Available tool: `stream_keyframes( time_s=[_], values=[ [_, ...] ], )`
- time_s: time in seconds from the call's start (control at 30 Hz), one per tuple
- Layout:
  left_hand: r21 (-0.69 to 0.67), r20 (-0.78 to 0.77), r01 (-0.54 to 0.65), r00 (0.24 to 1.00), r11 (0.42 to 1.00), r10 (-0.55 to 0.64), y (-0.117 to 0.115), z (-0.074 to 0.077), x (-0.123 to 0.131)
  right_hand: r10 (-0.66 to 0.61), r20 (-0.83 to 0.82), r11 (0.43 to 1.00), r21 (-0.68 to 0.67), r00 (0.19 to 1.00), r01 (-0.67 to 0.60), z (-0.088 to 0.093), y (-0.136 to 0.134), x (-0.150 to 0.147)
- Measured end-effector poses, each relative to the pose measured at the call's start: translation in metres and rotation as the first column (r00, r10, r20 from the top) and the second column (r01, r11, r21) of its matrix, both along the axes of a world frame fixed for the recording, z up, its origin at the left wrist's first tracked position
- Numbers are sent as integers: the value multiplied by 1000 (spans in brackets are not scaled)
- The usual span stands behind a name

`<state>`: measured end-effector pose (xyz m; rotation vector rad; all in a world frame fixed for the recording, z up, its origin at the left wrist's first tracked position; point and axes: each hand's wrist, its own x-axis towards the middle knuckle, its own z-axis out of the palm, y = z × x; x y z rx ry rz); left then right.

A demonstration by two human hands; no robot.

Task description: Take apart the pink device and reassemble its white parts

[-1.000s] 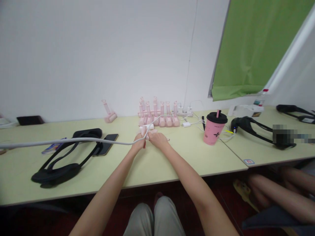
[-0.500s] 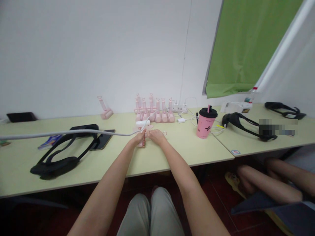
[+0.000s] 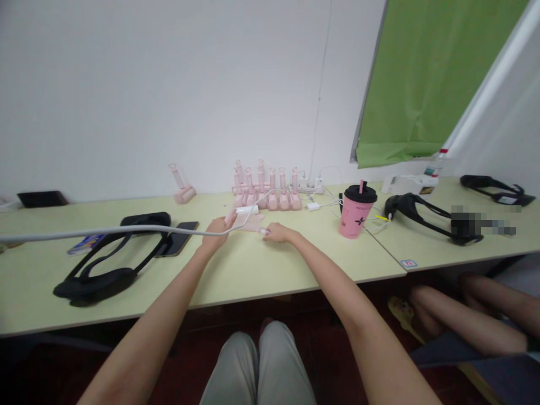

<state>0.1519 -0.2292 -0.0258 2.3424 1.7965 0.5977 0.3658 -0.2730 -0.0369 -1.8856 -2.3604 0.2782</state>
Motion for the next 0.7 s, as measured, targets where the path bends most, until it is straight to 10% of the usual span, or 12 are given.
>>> stream_keyframes(
  time_s=[0.13,0.37,0.7],
  values=[
    [-33,-179,288,940,957,-289,9,-7,1,-125,-28,990,59,992,126,-6,13,8],
    [88,-501,538,751,838,-429,13,-34,8,-322,-105,924,185,941,336,-28,12,35],
    [38,-267,439,870,898,-414,4,-33,15,-201,-243,874,392,949,286,-56,12,26]
  ],
)
